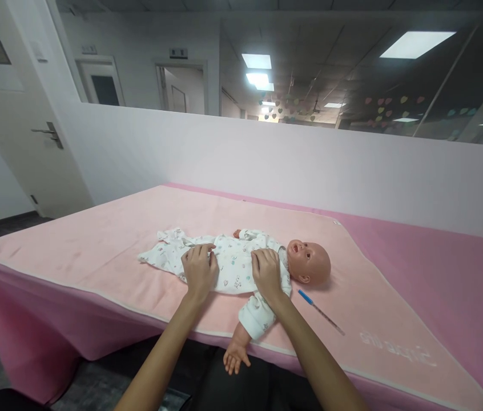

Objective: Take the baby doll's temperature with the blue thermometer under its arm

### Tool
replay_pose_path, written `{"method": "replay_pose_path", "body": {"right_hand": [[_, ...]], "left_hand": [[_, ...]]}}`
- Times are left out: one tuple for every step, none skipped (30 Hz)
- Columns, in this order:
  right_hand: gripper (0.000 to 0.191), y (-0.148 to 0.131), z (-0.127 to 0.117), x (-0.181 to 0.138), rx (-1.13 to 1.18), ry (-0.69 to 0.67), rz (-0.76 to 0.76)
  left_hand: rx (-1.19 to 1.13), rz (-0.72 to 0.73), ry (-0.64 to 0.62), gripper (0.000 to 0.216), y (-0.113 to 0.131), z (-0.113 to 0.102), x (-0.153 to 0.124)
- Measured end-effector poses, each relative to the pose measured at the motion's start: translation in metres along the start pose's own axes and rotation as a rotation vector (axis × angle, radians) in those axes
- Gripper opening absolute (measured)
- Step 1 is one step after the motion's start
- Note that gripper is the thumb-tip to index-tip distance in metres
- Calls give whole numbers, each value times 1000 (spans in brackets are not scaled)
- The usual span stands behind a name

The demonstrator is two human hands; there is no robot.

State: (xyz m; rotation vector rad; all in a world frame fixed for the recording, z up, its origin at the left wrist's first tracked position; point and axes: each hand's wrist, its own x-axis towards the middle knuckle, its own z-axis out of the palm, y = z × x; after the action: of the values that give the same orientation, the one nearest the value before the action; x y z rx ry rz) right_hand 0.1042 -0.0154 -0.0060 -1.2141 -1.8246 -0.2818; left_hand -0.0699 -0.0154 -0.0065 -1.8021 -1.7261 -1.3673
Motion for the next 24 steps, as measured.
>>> {"method": "replay_pose_path", "body": {"right_hand": [[21,0,-1,0,4,0,-2],[22,0,-1,-1,9,1,0],[22,0,-1,-1,14,0,3],[22,0,-1,-1,20,-3,8],[23,0,-1,-2,27,-5,12],[23,0,-1,-2,33,-5,15],[24,1,-1,-2,38,-5,16],[24,1,-1,-2,44,-4,18],[25,1,-1,-2,49,0,21],[26,1,-1,-2,54,4,24],[27,1,-1,-2,59,10,28],[27,1,-1,-2,63,15,32],[28,1,-1,-2,66,18,37],[28,1,-1,-2,69,20,42],[29,1,-1,-2,70,20,46],[30,1,-1,-2,71,19,49],[30,1,-2,-2,72,18,51],[31,0,-2,-2,72,17,53],[32,0,-2,-2,71,16,53],[32,0,-2,-2,70,15,54],[32,0,-2,-2,68,13,55],[32,0,-2,-2,67,11,56],[32,0,-2,-2,67,10,57],[32,0,-2,-2,67,10,57]], "left_hand": [[4,-3,-3,18,0,0,0],[9,-8,-4,18,0,1,0],[14,-13,-6,18,0,1,0],[19,-17,-8,17,0,1,0],[24,-20,-10,17,0,1,0],[27,-21,-13,17,0,1,0],[29,-21,-15,17,0,1,0],[32,-21,-17,17,0,1,0],[33,-20,-19,17,0,1,0],[34,-19,-21,17,0,1,0],[35,-18,-23,17,-1,1,0],[35,-16,-25,17,-1,1,0],[35,-14,-26,17,-1,1,0],[34,-12,-26,17,-2,1,0],[34,-11,-25,17,-2,1,0],[33,-10,-23,17,-2,1,0],[31,-9,-22,17,-2,2,0],[29,-8,-21,16,-2,2,0],[26,-7,-21,16,-2,2,0],[24,-6,-20,16,-2,2,0],[21,-6,-19,17,-2,2,0],[19,-5,-18,17,-2,2,-1],[18,-5,-17,17,-2,2,-1],[16,-5,-17,17,-2,2,-1]]}}
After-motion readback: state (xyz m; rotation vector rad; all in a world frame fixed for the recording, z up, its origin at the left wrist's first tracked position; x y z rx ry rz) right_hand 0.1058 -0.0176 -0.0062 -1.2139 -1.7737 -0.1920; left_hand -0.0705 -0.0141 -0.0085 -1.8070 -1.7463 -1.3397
